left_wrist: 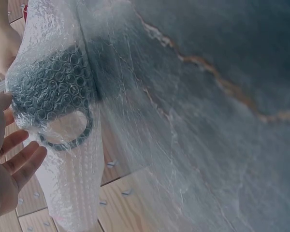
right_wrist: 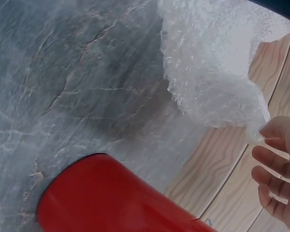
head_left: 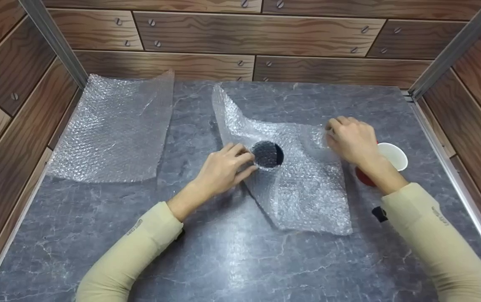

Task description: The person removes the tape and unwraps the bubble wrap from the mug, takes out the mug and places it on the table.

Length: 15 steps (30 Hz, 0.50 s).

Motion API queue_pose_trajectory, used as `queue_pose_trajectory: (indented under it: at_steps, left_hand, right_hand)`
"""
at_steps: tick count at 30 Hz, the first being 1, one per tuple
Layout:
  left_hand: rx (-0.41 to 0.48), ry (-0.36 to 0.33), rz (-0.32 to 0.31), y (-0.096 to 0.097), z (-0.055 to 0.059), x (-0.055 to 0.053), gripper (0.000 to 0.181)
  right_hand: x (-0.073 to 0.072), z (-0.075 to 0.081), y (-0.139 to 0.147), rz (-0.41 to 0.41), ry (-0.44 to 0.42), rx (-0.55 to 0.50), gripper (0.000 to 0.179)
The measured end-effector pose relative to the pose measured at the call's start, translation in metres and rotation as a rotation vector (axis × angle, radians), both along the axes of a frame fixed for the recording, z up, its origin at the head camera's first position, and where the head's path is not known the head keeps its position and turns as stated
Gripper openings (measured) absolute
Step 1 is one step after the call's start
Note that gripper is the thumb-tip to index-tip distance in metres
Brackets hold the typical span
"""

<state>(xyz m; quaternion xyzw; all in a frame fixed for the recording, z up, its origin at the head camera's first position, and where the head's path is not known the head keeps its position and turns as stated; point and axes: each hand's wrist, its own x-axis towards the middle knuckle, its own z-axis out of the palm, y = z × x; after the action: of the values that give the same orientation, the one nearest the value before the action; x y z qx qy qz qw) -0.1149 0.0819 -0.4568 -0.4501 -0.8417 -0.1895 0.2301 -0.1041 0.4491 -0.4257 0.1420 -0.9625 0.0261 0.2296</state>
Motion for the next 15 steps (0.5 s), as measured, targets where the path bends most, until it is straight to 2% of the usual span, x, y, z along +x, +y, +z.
queue_pose_trajectory:
  at_steps: [8, 15]
  left_hand:
    - [-0.008, -0.02, -0.004, -0.001, 0.0, 0.0, 0.028]
    - [-0.003, -0.009, -0.003, 0.0, 0.0, -0.001, 0.028]
  right_hand:
    - [0.007, 0.016, -0.016, 0.026, 0.04, -0.009, 0.025]
    - [0.014, 0.027, -0.038, 0.126, 0.019, -0.025, 0.028]
